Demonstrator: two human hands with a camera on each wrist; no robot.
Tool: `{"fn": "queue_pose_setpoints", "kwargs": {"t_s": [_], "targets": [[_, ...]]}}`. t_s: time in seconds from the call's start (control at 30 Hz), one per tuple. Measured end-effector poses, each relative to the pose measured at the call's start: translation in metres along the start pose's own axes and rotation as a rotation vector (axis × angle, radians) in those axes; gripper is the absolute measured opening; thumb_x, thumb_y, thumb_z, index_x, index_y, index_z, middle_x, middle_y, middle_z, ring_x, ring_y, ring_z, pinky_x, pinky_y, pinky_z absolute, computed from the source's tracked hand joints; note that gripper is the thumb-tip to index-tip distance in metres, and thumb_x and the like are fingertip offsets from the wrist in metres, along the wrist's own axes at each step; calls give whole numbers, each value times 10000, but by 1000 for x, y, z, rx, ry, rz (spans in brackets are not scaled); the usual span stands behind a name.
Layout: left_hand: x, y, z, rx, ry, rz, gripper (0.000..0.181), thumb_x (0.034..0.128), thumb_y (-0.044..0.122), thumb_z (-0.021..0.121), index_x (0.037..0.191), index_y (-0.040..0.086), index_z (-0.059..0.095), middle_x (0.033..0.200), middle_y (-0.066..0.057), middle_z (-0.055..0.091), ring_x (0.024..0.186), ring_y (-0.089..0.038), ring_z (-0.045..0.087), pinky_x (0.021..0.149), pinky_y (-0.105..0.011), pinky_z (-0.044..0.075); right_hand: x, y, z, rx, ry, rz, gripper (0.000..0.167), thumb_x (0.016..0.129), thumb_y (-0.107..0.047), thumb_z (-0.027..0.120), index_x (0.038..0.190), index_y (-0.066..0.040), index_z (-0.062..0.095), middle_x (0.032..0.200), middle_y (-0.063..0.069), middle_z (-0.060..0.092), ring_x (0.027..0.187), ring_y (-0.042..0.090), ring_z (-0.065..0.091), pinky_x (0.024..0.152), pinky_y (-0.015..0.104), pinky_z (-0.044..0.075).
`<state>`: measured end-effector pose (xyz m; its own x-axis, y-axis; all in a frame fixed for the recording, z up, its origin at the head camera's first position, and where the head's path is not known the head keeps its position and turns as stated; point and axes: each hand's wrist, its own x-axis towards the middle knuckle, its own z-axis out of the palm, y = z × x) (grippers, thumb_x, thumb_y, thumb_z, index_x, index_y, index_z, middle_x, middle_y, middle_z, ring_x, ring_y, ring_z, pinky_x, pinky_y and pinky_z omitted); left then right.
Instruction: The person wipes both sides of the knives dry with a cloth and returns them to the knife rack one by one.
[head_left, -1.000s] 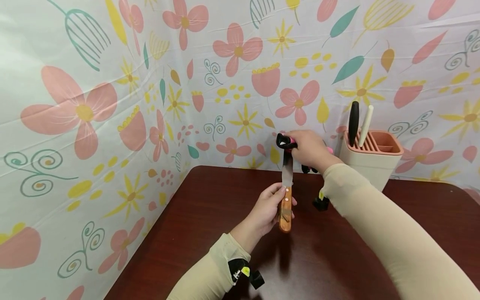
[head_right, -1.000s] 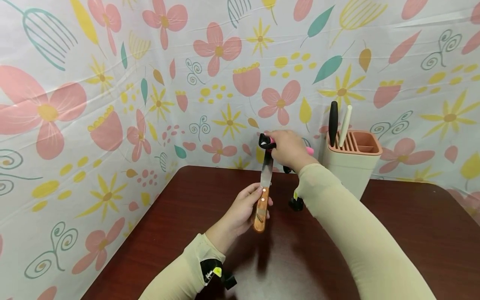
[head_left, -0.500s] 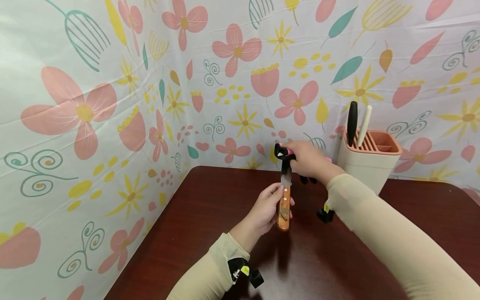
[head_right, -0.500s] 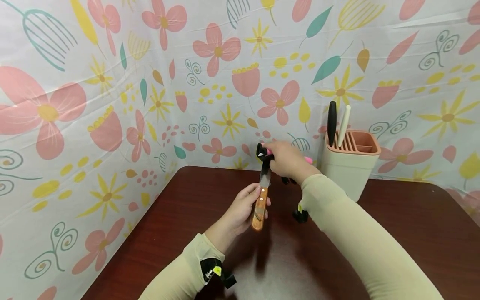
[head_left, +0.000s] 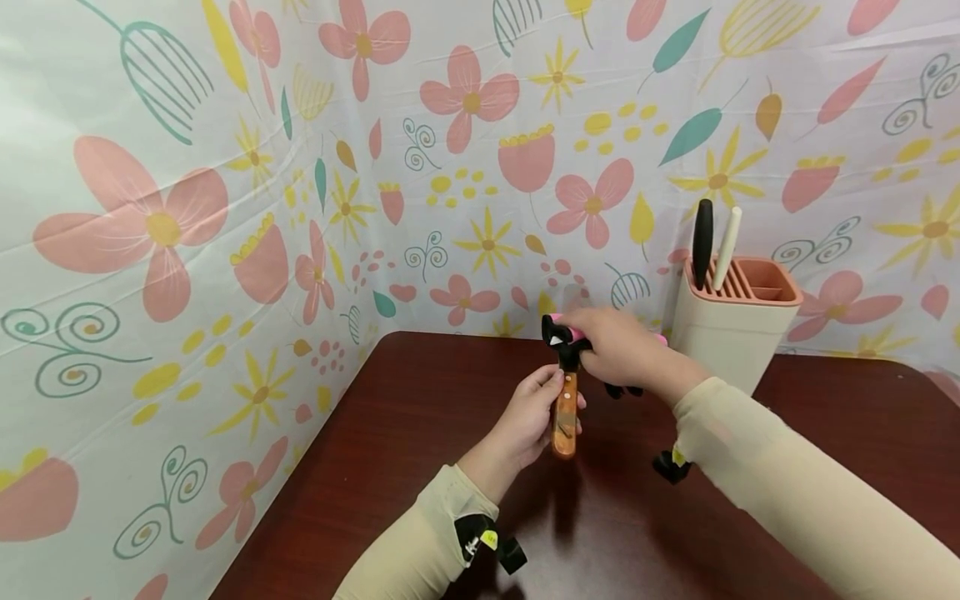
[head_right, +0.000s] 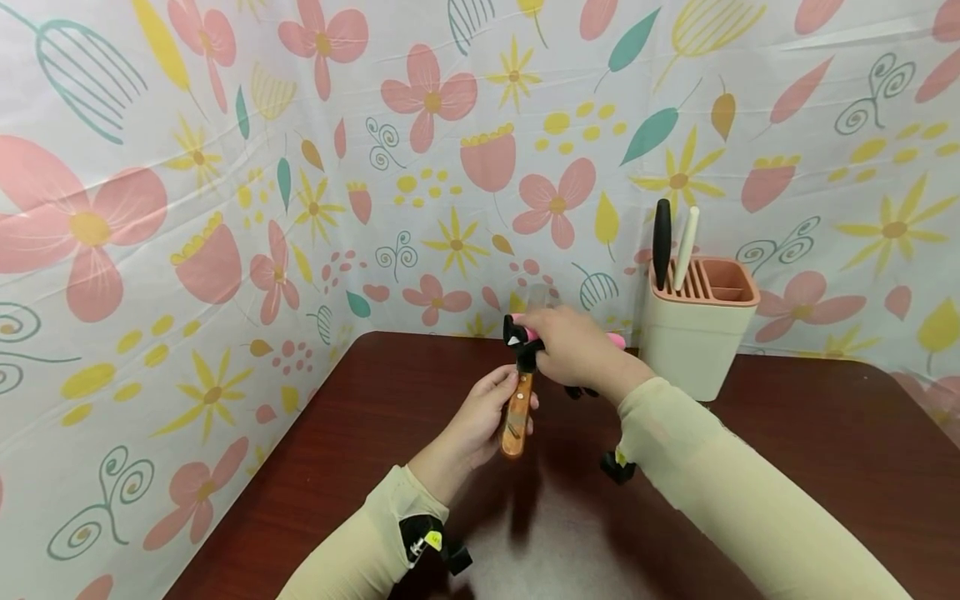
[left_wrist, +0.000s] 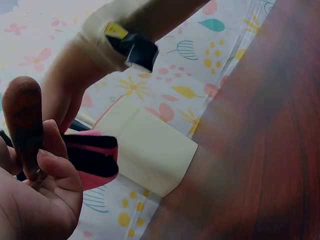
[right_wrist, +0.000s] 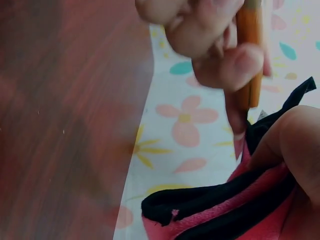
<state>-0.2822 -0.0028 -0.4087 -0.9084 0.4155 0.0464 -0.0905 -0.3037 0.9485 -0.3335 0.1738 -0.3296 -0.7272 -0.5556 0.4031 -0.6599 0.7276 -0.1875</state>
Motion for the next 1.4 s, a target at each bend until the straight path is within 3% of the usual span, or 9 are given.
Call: {"fn": "queue_pose_setpoints", "kwargs": {"t_s": [0.2,0.37,0.6,0.83,0.97,1.03,1.13,1.23,1.4], "targets": [[1,-1,-3,-7,-8,-6,403,1125,322,394,1379,56,557,855,-16,649,574,-142,602,604,-268,572,-16,-11,2,43,-20,-27,421,894,-48,645,1302,-135,696,1040,30,769,933,247,708,818,456,575],[0,-2,-6,-8,0,1,438,1121,315,407,1417,34,566,849,-8,661,595,-129,597,607,-249,552,-24,-18,1,85,-83,-22,540,876,-4,590,1406,-97,631,1115,49,763,934,195,670,797,383,521],[0,-1,-7,4,11,-8,415,1129,264,384,1375,4,594,852,-15,664,594,-134,593,610,-257,544,-29,-23,-5,101,-133,-36,533,846,25,568,1370,-33,638,1245,94,730,1129,266,674,927,454,546],[-3,-1,-4,1,-10,-20,420,1126,288,400,1396,23,582,832,20,682,577,-121,608,593,-252,545,-28,-23,-17,104,-198,-50,512,886,9,573,1390,-60,633,1223,67,736,960,166,658,831,360,525],[-2,-2,-3,-9,-27,-30,420,1115,310,437,1412,47,575,830,14,693,557,-123,621,571,-261,552,-20,-19,-34,152,-284,-27,510,866,39,549,1308,-174,684,981,-13,737,771,121,601,724,308,488],[-1,-3,-3,-11,-27,-31,397,1109,318,456,1367,50,593,840,0,696,554,-132,625,555,-270,556,-14,-15,-46,160,-289,5,518,858,41,534,1282,-210,692,896,-18,722,725,119,590,699,306,478],[1,-3,-3,6,-19,-30,347,1101,332,476,1277,66,611,863,-16,702,565,-144,634,543,-283,564,0,-4,-62,156,-235,59,524,872,35,520,1308,-207,681,885,44,731,648,149,575,661,328,477],[1,-3,-2,24,-16,-39,323,1099,334,478,1255,81,603,890,-6,712,586,-148,651,548,-294,576,16,10,-71,149,-166,121,542,893,24,503,1363,-202,650,1009,106,735,668,197,560,664,352,451],[-1,-1,2,22,-37,-69,319,1103,305,467,1332,118,586,918,14,719,608,-146,680,563,-302,590,37,33,-66,130,-90,220,507,911,-14,494,1362,-192,644,1094,138,704,768,255,578,702,387,436]]}}
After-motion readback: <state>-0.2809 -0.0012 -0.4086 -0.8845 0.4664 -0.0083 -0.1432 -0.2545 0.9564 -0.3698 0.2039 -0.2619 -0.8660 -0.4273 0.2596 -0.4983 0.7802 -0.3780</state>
